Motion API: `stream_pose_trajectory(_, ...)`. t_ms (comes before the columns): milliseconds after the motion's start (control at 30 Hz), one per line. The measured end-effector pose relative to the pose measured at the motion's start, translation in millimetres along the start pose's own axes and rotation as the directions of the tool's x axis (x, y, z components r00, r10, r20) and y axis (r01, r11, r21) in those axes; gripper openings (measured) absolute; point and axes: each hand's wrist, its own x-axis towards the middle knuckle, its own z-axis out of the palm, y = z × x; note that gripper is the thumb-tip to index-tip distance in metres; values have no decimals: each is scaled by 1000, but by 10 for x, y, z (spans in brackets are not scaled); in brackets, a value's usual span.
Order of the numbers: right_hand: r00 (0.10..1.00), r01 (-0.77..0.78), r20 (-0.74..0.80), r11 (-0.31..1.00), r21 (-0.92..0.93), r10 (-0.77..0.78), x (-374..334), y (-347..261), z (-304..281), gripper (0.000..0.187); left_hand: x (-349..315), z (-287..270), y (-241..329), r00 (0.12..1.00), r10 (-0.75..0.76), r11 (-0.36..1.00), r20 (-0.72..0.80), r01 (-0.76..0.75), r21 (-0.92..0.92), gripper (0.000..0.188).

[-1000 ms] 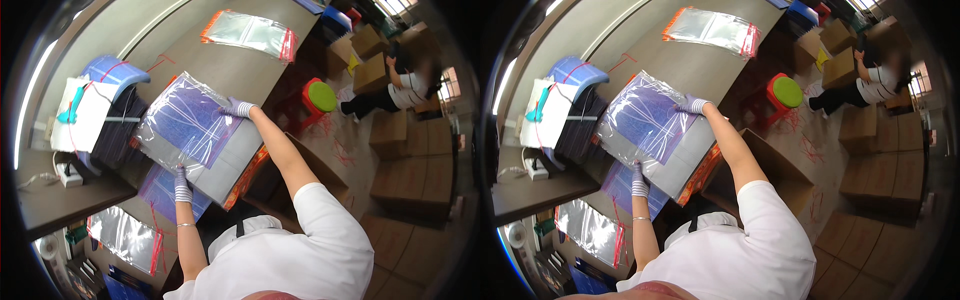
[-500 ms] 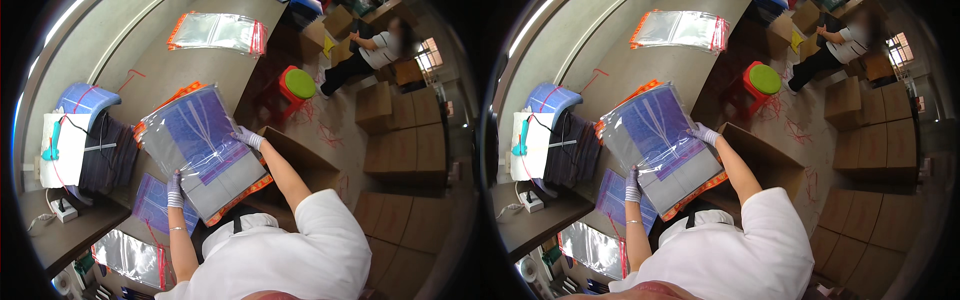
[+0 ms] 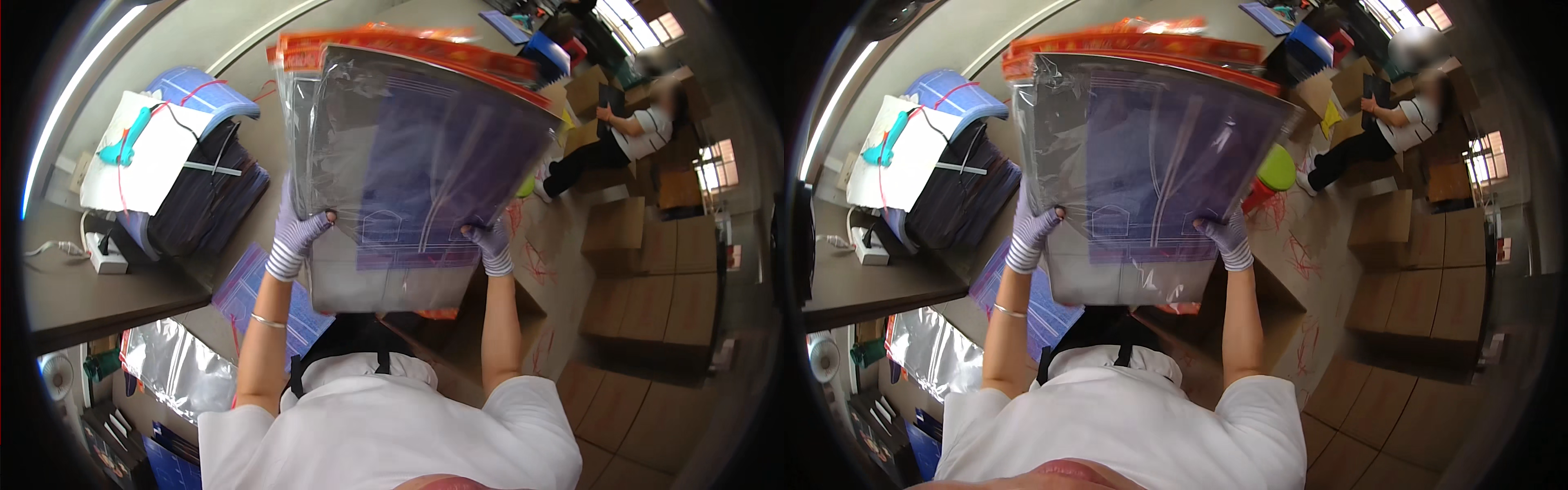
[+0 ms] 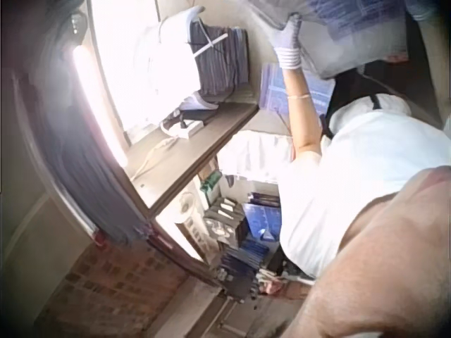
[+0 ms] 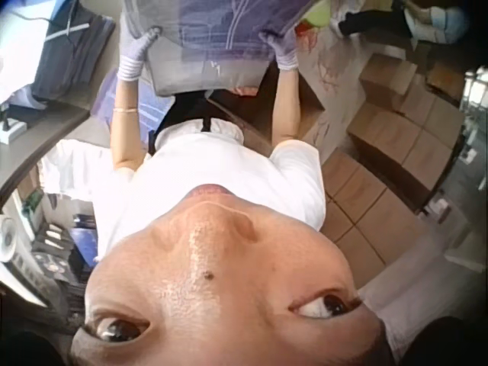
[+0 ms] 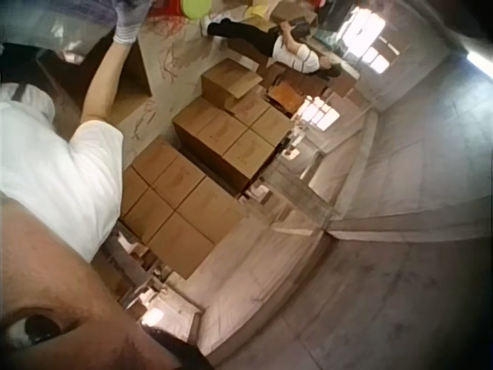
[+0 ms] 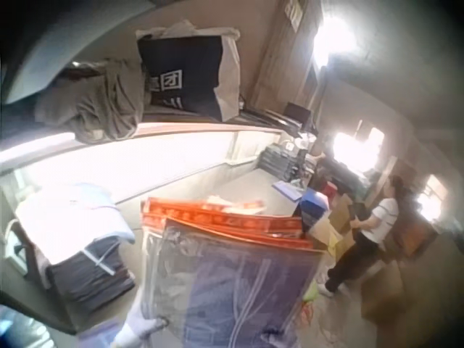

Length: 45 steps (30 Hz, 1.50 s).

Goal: Placing folded clothing items into individual plastic bags and then into a large cardboard box.

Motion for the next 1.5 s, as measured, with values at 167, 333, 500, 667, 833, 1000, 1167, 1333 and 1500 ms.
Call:
stream_pose_trajectory(167,909,402,260,517,-756,-326,115,289,-161,69,141,-470,292,983,1,992,186,-24,122,111)
stream_pose_trajectory(333,914,380,337,764,-521,-224,108,1406,-320,74,12,-1277,-596,859,76,695,506,-409,591,78)
stream_pose_trajectory(500,938,153,335,754,-639,94,187,1315,51,69,20,-1012,-287,905,-315,939,287,251,237,38)
stream_pose_trajectory(667,946,116,259,543,-832,195,196,1497,121,63,101,-883,-471,946,-214,887,243,84,455,27)
stream_pose_trajectory(833,931,158,306,536,-829,199,242,1884,165,59,33,-1026,-479,948,-218,857,232,73,510,31)
stream_pose_trajectory(1000,830,337,318,-43,-941,-459,-178,2825,-1331,57,276,-1086,-1386,942,2,782,336,-211,587,43)
stream_pose_trajectory(1167,867,366,366,-66,-928,-339,-148,3067,-681,57,-123,-1388,-1104,960,133,664,248,-272,697,48)
stream_pose_trajectory(1333,963,252,260,97,-963,68,-153,2216,-213,58,-154,-1615,-1244,942,141,548,306,-332,768,47)
stream_pose_trajectory(1500,893,-53,83,286,-957,443,184,1116,781,55,-8,-1209,-404,934,-176,693,311,-106,713,46)
